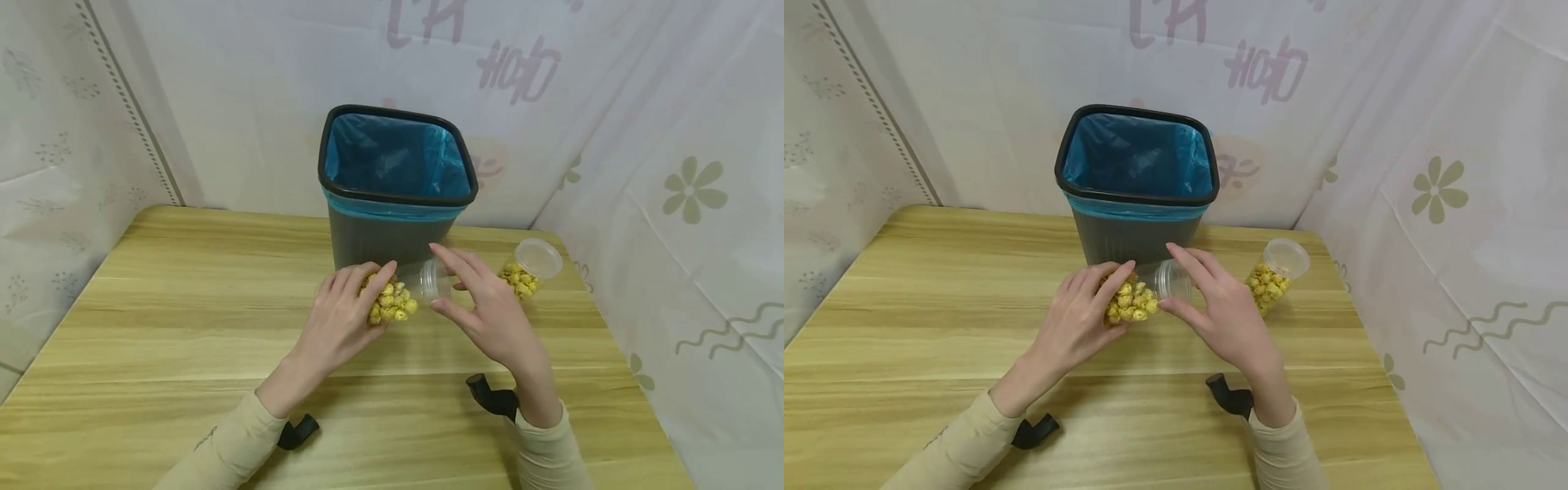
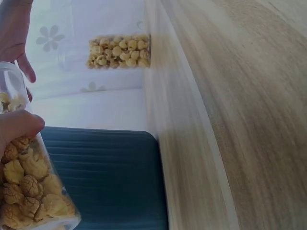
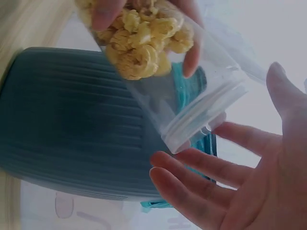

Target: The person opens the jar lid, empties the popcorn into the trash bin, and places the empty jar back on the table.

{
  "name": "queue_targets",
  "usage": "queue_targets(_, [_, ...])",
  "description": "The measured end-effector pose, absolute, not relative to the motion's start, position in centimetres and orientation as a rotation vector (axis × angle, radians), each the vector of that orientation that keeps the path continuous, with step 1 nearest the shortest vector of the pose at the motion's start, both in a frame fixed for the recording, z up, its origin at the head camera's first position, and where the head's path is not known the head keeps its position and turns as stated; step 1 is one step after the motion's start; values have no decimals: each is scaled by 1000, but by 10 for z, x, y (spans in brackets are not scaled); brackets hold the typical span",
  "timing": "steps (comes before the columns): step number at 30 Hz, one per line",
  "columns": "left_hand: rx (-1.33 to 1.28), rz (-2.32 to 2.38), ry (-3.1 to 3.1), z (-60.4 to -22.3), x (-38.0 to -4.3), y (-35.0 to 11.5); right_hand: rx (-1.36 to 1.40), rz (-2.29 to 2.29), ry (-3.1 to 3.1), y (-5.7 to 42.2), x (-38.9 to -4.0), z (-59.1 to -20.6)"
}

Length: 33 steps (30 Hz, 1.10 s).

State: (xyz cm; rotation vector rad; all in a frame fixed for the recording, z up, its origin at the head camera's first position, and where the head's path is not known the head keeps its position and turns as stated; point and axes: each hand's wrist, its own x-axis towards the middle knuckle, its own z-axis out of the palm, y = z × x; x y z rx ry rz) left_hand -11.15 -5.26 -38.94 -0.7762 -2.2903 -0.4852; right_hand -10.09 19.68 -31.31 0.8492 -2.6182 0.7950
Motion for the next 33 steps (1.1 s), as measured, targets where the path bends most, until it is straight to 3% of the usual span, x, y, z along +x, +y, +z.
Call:
queue_targets(7, [-743, -395, -2270, -388, -111, -53, 751, 768, -2692, 194, -102, -315])
queue_targets(23, [-805, -656, -2360, -385, -110, -53, 1113, 905, -2633, 209, -102, -306])
queue_targets(33, [-809, -576, -2355, -386, -110, -52, 846, 789, -2609, 203, -104, -313])
